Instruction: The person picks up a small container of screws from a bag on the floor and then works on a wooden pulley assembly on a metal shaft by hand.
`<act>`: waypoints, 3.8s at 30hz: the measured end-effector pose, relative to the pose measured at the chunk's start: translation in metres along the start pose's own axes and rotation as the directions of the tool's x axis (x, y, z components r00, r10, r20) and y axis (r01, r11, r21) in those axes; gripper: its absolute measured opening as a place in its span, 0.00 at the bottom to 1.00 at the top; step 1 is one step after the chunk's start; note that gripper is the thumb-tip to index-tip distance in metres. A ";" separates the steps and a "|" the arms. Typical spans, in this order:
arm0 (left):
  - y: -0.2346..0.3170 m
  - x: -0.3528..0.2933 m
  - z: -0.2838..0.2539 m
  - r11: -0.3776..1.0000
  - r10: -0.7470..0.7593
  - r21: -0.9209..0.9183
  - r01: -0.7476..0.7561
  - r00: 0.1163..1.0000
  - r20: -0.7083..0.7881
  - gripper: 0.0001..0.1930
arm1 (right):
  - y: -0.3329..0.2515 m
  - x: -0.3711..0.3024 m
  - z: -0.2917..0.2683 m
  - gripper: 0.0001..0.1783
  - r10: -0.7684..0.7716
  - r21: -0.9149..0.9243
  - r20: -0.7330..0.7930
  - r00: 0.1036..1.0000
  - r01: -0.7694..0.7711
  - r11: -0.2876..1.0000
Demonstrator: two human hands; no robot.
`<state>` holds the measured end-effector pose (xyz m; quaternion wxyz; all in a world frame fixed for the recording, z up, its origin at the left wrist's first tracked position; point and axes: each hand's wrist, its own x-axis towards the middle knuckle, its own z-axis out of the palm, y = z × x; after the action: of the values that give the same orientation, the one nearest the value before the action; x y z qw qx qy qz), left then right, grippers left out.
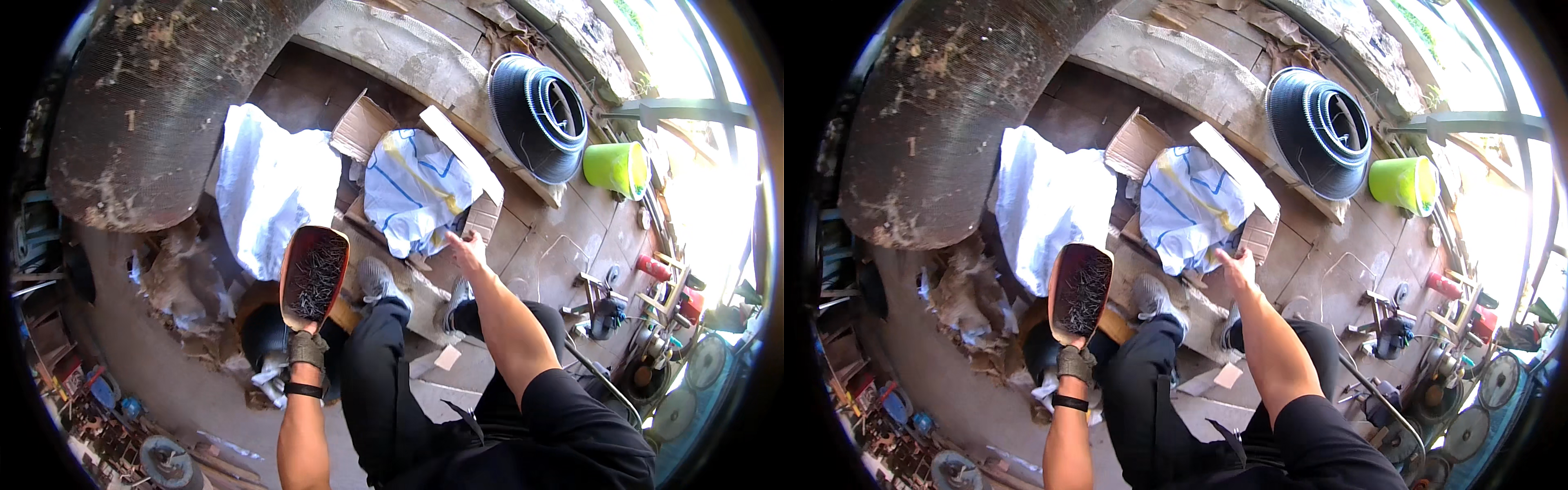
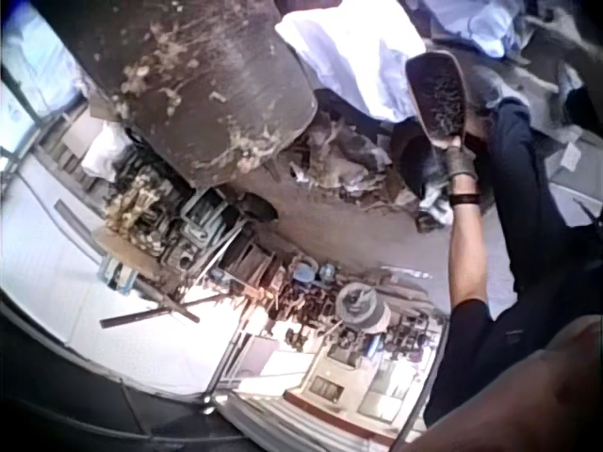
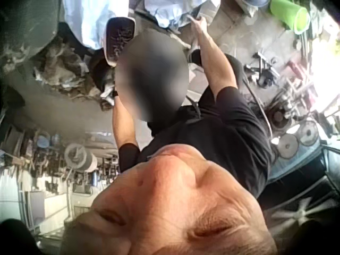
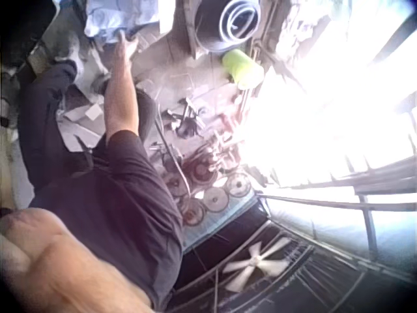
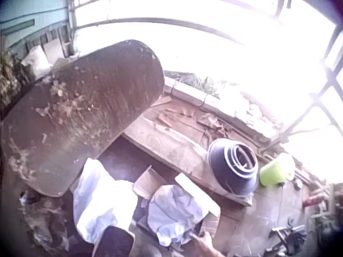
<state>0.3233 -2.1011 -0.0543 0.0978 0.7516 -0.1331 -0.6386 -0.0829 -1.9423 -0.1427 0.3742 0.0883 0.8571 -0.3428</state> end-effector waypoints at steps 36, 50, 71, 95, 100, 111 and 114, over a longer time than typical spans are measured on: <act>-0.028 0.185 0.181 0.624 0.509 0.448 -0.640 0.768 0.388 0.15 | -0.118 0.139 0.083 0.12 -0.325 -0.562 0.826 0.461 0.622 -0.546; -0.039 0.194 0.207 0.722 0.471 0.409 -0.558 0.829 0.300 0.21 | -0.082 0.102 0.006 0.08 -0.039 -0.485 0.859 0.511 0.786 -0.384; -0.076 0.196 0.209 0.851 0.251 0.364 -0.378 0.902 0.352 0.29 | -0.071 0.226 0.092 0.49 -0.636 -0.649 0.489 0.597 0.736 0.192; -0.101 0.237 0.202 0.496 0.444 0.530 -0.688 0.725 0.527 0.29 | -0.105 0.175 0.103 0.47 -0.602 -0.655 0.520 0.606 0.735 0.175; -0.083 0.210 0.206 0.800 0.417 0.238 -0.550 0.796 0.438 0.28 | -0.093 0.188 0.092 0.47 -0.549 -0.664 0.530 0.647 0.719 0.206; -0.100 0.242 0.197 0.712 0.416 0.310 -0.630 0.735 0.535 0.29 | -0.083 0.188 0.088 0.47 -0.514 -0.667 0.541 0.665 0.712 0.220; -0.117 0.258 0.191 0.658 0.476 0.291 -0.695 0.683 0.554 0.31 | -0.083 0.186 0.095 0.46 -0.537 -0.656 0.528 0.658 0.718 0.234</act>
<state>0.1822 -2.0704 -0.3642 0.0826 0.5030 -0.5463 -0.6647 -0.1920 -2.0861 -0.2762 0.2780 -0.4848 0.8290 -0.0233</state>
